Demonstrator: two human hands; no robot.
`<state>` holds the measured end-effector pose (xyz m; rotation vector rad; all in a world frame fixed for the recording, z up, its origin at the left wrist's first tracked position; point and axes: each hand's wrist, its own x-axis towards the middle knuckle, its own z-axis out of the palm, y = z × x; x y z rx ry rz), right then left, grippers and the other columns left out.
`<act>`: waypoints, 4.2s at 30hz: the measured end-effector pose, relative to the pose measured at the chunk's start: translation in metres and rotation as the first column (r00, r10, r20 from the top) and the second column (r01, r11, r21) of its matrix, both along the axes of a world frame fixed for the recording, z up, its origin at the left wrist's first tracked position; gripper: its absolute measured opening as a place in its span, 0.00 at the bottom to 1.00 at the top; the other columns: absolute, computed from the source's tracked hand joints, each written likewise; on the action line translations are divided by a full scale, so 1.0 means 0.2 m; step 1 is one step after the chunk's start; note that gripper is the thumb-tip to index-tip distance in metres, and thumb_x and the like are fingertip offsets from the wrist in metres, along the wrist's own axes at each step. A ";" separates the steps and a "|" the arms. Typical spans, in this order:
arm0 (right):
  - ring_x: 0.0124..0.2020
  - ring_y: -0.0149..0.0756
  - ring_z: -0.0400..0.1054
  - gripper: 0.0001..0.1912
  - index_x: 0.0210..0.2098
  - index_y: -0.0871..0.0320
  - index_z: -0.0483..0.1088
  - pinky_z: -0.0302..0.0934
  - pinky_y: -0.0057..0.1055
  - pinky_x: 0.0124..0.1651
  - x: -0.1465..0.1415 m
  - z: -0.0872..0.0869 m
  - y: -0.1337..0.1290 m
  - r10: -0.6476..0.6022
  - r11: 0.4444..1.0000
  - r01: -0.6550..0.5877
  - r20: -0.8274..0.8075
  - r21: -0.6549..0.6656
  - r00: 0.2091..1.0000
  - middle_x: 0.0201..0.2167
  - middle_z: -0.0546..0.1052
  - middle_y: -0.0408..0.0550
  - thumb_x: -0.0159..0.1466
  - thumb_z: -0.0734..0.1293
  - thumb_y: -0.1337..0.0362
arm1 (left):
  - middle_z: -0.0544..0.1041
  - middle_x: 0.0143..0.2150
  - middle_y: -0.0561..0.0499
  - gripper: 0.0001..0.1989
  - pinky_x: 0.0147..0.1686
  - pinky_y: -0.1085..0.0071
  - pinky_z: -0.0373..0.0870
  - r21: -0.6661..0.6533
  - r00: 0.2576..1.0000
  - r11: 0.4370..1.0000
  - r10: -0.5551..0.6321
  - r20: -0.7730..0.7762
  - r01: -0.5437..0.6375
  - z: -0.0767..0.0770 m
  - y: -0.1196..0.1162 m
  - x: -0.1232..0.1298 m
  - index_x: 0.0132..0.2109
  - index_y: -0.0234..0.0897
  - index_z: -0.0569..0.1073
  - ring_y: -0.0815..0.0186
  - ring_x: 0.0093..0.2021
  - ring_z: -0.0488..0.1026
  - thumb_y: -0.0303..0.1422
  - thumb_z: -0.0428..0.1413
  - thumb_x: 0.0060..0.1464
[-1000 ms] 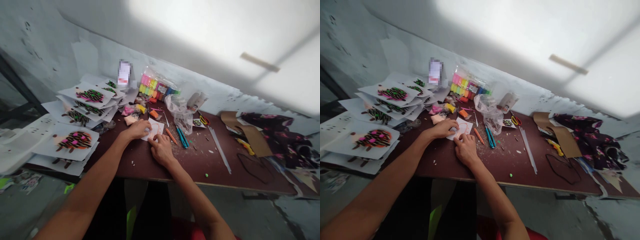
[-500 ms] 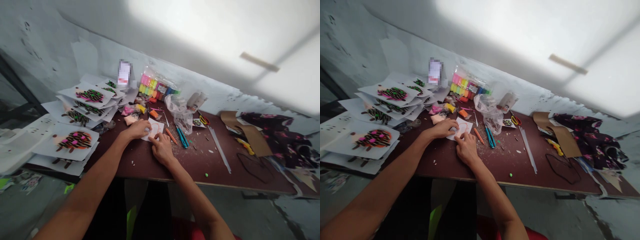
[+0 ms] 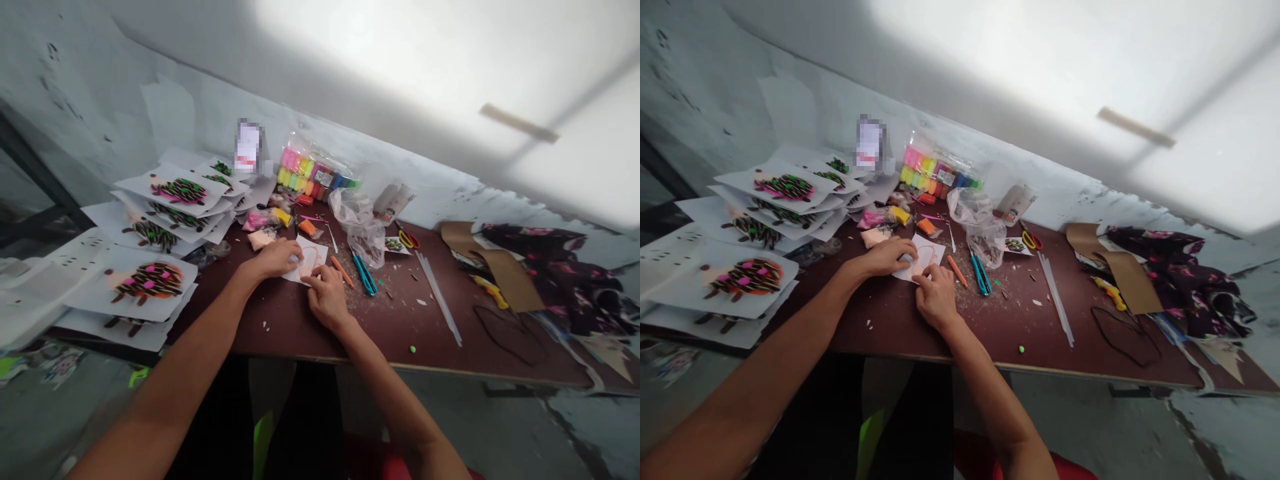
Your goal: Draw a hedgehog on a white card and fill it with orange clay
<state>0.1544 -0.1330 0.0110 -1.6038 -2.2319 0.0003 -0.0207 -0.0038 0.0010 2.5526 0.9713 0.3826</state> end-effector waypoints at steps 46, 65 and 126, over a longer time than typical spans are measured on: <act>0.48 0.45 0.60 0.21 0.54 0.53 0.76 0.51 0.40 0.51 -0.04 0.04 -0.01 0.026 0.999 -0.020 0.196 -0.035 0.980 0.48 0.72 0.53 0.63 0.65 0.68 | 0.77 0.54 0.49 0.16 0.54 0.62 0.64 -0.007 0.999 1.000 0.000 -0.032 0.000 0.01 0.00 0.01 0.48 0.41 0.79 0.57 0.52 0.71 0.28 0.55 0.53; 0.46 0.44 0.60 0.17 0.50 0.54 0.77 0.52 0.40 0.49 -0.03 0.03 0.00 -0.032 0.999 0.038 0.185 -0.030 0.982 0.46 0.72 0.52 0.63 0.64 0.68 | 0.77 0.56 0.50 0.16 0.54 0.63 0.65 0.011 0.998 1.000 0.016 -0.056 -0.015 0.02 -0.02 0.01 0.49 0.41 0.78 0.57 0.53 0.70 0.29 0.55 0.54; 0.51 0.46 0.60 0.20 0.55 0.49 0.77 0.52 0.40 0.52 0.01 0.01 0.01 -0.183 0.982 0.186 0.096 -0.016 0.978 0.44 0.70 0.52 0.67 0.63 0.68 | 0.77 0.56 0.49 0.19 0.53 0.61 0.66 0.000 0.998 1.000 0.021 -0.056 -0.021 0.06 -0.04 0.00 0.51 0.42 0.79 0.55 0.51 0.71 0.29 0.54 0.53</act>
